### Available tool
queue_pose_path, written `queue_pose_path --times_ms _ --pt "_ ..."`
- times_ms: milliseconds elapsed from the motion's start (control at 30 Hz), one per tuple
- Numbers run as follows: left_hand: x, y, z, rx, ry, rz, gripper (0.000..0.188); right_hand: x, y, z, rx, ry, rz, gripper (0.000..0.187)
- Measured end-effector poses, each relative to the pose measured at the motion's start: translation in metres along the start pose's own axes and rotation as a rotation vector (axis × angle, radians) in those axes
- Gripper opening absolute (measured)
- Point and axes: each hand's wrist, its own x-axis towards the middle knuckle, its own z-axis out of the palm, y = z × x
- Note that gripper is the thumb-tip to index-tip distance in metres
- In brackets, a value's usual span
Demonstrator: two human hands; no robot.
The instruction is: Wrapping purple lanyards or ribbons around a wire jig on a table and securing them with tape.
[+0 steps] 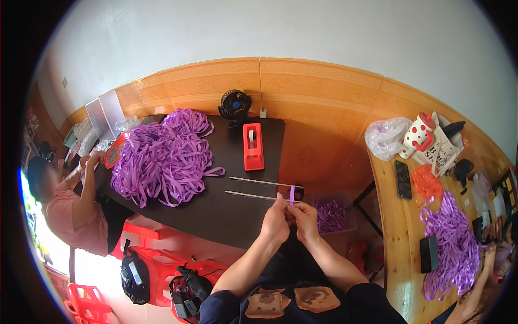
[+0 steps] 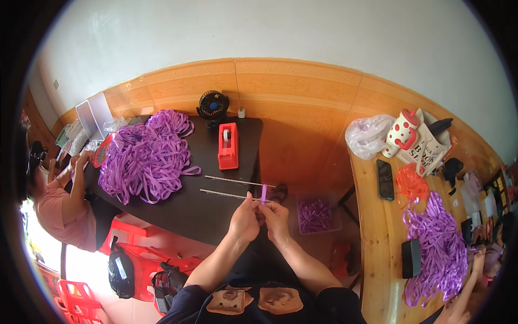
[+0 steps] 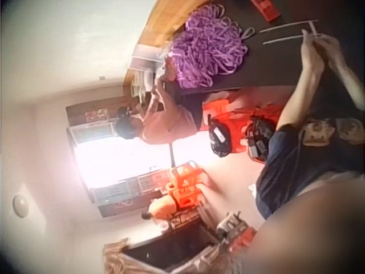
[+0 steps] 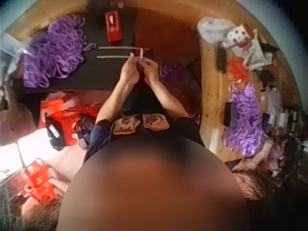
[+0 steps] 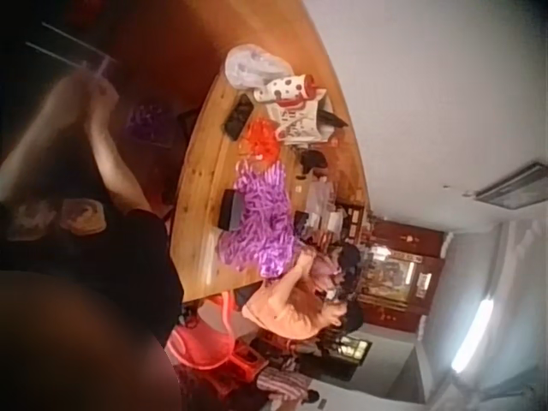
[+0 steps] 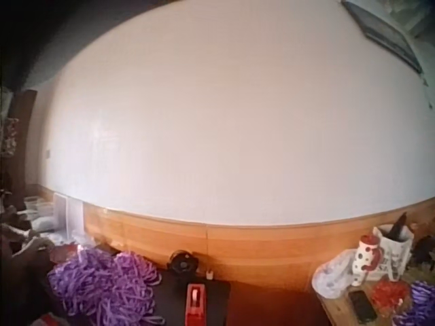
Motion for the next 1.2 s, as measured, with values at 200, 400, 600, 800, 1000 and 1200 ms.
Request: queue_pose_path --times_ms 200,400,600,800,1000,1200 --pt "-0.013 0.022 0.006 -0.031 -0.113 -0.188 0.066 -0.007 -0.014 -0.019 -0.132 0.072 -0.156 0.008" --pt "-0.013 0.027 0.002 -0.088 -0.117 -0.224 0.073 0.029 -0.073 -0.002 -0.397 0.007 -0.228 0.010" --pt "-0.015 0.025 -0.001 -0.115 -0.110 -0.217 0.076 0.104 -0.057 0.071 -0.492 -0.223 -0.127 0.016" --pt "-0.008 0.019 -0.002 -0.150 -0.111 -0.245 0.083 0.162 -0.043 0.117 -0.670 -0.203 -0.107 0.018" --pt "-0.011 0.020 0.001 -0.167 -0.075 -0.240 0.084 0.168 -0.027 0.130 -0.686 -0.115 -0.106 0.015" --pt "-0.009 0.021 -0.003 -0.192 -0.128 -0.237 0.074 0.123 -0.049 0.145 -0.453 -0.178 -0.092 0.012"
